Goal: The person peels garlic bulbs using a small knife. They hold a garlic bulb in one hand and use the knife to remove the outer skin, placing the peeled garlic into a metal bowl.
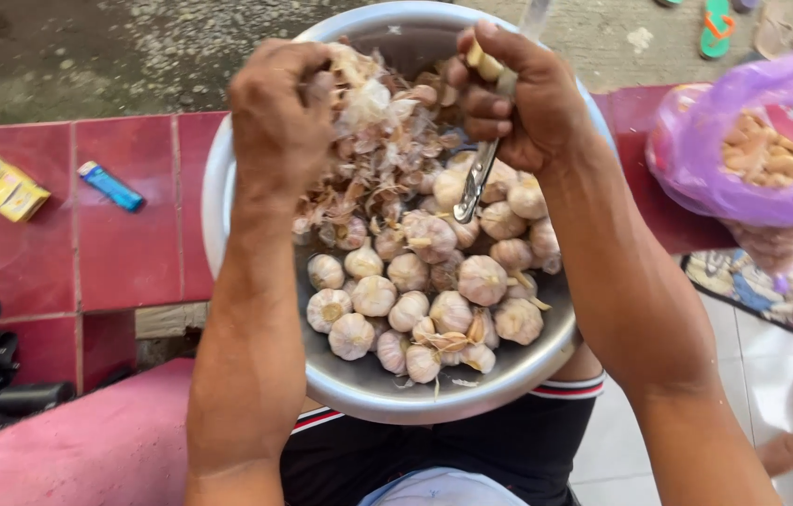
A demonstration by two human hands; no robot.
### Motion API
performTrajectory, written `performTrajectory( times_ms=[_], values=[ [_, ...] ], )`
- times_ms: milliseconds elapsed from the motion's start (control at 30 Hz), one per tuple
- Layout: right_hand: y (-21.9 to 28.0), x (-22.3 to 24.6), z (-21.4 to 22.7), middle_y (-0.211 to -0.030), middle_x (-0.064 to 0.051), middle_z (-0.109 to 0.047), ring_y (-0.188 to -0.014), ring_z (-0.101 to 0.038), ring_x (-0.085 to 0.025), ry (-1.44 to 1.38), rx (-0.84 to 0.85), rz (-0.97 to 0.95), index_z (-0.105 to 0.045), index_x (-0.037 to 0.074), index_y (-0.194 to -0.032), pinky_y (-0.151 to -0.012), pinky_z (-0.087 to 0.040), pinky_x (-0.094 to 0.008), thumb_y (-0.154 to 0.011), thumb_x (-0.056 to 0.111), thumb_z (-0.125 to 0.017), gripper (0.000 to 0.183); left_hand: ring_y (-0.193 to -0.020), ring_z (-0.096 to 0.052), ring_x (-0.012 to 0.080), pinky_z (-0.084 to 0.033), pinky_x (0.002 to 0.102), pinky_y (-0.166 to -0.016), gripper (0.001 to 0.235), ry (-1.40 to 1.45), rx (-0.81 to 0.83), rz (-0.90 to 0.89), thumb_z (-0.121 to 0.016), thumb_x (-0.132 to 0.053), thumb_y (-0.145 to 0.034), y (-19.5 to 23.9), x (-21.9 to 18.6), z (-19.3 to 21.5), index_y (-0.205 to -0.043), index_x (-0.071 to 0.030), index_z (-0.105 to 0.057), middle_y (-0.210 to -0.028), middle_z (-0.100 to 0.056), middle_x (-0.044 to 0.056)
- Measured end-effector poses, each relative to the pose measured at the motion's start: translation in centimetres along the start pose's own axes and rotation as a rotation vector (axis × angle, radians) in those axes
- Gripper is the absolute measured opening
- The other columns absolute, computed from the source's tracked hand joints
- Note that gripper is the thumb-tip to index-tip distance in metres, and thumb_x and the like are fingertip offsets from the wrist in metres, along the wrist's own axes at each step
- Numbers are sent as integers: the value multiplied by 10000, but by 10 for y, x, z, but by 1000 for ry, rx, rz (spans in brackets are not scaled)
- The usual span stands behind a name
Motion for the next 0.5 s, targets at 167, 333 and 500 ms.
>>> performTrajectory(
  times_ms=[167, 333, 500],
  values=[
    [66, 62, 12, -746, -22, -551, -454, -370, -24, 501, -250, 46, -623, 90, -1060, -358, -238, -169, -945, 136, -596, 127, -940, -756, 273, -655, 344, -834, 246, -46, 121, 9, -706, 93, -928, -2, 2, 7, -1167, 37, -730, -1098, -763, 197],
    [150, 128, 53, -913, -93, -551, -677, -429, -206, 1453, -707, -329, -666, 81, -1164, -536, -349, -362, -1106, 129, -531, 154, -907, -750, 272, -673, 347, -670, 147, -60, 93, 53, -704, 22, -1008, 0, 8, 18, -1149, 10, -746, -1081, -773, 180],
    [190, 150, 117, -1348, -212, -656, -1007, -644, -402, 1792, -795, -532, -635, 103, -1460, -784, -467, -505, -1035, 228, -492, 466, -798, -787, 169, -631, 308, -643, 396, -177, 34, 48, -992, -75, -845, 8, 31, 21, -1170, 32, -792, -940, -811, 129]
  ],
)
Point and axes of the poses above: each hand's wrist, its own y-axis away from the middle knuckle, its own z-axis out of the back of the hand, x = y × z, the point moved 2 cm from there along -y, towards the middle knuckle
